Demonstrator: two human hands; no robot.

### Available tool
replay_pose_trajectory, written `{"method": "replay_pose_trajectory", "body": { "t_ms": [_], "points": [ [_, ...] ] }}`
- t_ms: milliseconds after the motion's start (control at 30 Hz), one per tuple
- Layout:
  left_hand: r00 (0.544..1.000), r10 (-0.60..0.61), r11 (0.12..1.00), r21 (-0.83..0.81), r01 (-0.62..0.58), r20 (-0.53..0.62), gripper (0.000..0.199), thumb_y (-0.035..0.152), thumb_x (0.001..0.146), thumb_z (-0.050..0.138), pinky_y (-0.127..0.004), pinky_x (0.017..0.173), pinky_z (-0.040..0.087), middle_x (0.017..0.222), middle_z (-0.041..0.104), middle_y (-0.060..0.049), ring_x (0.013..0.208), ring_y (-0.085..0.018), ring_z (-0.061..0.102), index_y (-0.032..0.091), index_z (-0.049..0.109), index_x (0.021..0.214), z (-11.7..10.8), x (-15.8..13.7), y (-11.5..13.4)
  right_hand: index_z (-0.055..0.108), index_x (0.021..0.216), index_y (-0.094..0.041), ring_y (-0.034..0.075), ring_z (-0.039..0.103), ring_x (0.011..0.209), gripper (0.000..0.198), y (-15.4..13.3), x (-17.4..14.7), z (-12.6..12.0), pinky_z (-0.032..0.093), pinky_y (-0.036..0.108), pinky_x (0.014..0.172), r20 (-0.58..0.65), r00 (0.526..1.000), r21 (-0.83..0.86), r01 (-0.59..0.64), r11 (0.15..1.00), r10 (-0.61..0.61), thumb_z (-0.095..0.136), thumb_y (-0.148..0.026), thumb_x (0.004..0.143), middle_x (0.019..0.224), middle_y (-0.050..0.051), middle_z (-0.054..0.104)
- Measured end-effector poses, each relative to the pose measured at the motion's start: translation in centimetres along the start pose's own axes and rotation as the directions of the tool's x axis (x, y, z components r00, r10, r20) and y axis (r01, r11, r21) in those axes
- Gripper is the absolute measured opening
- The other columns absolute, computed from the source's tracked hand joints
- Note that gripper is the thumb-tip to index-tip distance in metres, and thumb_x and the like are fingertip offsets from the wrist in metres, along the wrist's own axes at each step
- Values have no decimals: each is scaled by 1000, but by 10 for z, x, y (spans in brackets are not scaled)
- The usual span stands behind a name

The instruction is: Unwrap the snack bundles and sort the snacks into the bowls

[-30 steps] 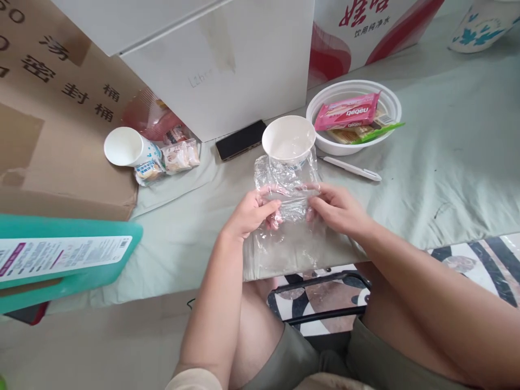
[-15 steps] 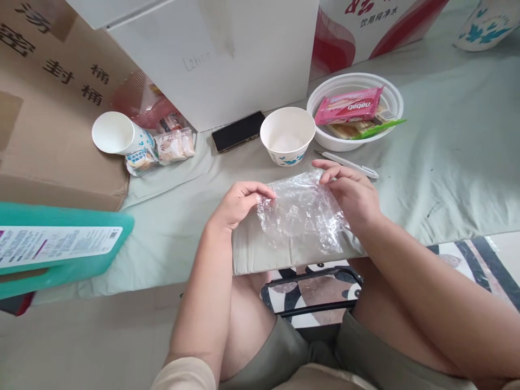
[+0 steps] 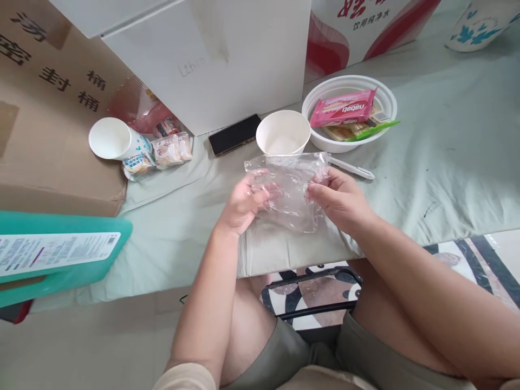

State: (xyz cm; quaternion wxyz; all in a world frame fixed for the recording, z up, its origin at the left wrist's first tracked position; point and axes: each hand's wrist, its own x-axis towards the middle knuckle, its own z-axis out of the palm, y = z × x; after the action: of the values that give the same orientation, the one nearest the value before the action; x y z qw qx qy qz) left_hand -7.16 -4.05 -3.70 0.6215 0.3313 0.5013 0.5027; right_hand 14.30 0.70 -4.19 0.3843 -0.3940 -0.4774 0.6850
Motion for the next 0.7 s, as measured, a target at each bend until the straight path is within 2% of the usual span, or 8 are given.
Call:
{"method": "replay_pose_trajectory", "body": {
  "t_ms": [67,133,300,400,467,533,600,700],
  "points": [
    [994,-93,994,55,90,53,50,41,62,91,-32,72,60,86,78,-8,81,-24,77,18,68,100,4,-1,-4,53,81,-23,15,60,69,25,0,0,1,49,31,67,-9,1000,30,-1,1000,1,73,-36,75,75,-2,62],
    [994,-108,989,103,104,32,41,43,65,89,-30,65,59,80,77,-7,76,-24,76,17,68,89,7,0,-7,55,90,-24,16,62,70,25,0,0,1,50,31,65,-1,1000,3,-11,1000,11,72,-37,76,79,-2,64],
    [990,-132,982,133,136,-40,36,39,73,78,-24,47,51,61,70,1,51,-16,66,19,68,102,6,-1,0,60,102,-23,13,49,50,26,0,-3,2,39,27,50,123,988,-216,-64,974,92,68,-36,82,59,-6,56],
    [992,-122,989,83,123,-21,27,33,71,76,-22,38,41,44,52,8,35,-11,50,19,68,93,1,-4,7,60,105,-26,11,42,47,23,0,-3,1,34,26,48,95,995,-113,-2,994,12,65,-32,83,56,-9,51],
    [995,-97,995,27,96,25,23,33,66,77,-23,39,41,42,48,7,35,-10,46,18,68,80,-2,-6,11,62,95,-27,11,44,50,14,0,-4,0,35,26,50,73,996,-5,57,998,-56,66,-31,83,60,-6,53],
    [994,-77,997,1,77,78,25,39,64,76,-25,44,44,48,56,2,42,-12,53,16,69,72,-6,-7,14,63,81,-25,13,47,54,10,-2,-5,-2,36,28,53,93,993,56,66,996,-71,66,-34,80,63,-3,56],
    [990,-72,997,16,70,118,39,53,68,69,-28,51,47,61,65,-6,53,-16,60,15,71,66,-8,-8,16,65,73,-23,16,50,57,23,-3,-6,-4,39,31,55,146,989,67,28,997,-37,62,-44,79,66,2,59],
    [995,-53,982,183,38,80,52,64,74,62,-28,53,44,65,64,-8,58,-15,58,15,65,56,-8,-8,15,62,71,-22,16,49,58,38,-3,-6,-5,38,32,55,143,988,-40,-46,998,52,57,-58,81,67,3,58]
  ]
}}
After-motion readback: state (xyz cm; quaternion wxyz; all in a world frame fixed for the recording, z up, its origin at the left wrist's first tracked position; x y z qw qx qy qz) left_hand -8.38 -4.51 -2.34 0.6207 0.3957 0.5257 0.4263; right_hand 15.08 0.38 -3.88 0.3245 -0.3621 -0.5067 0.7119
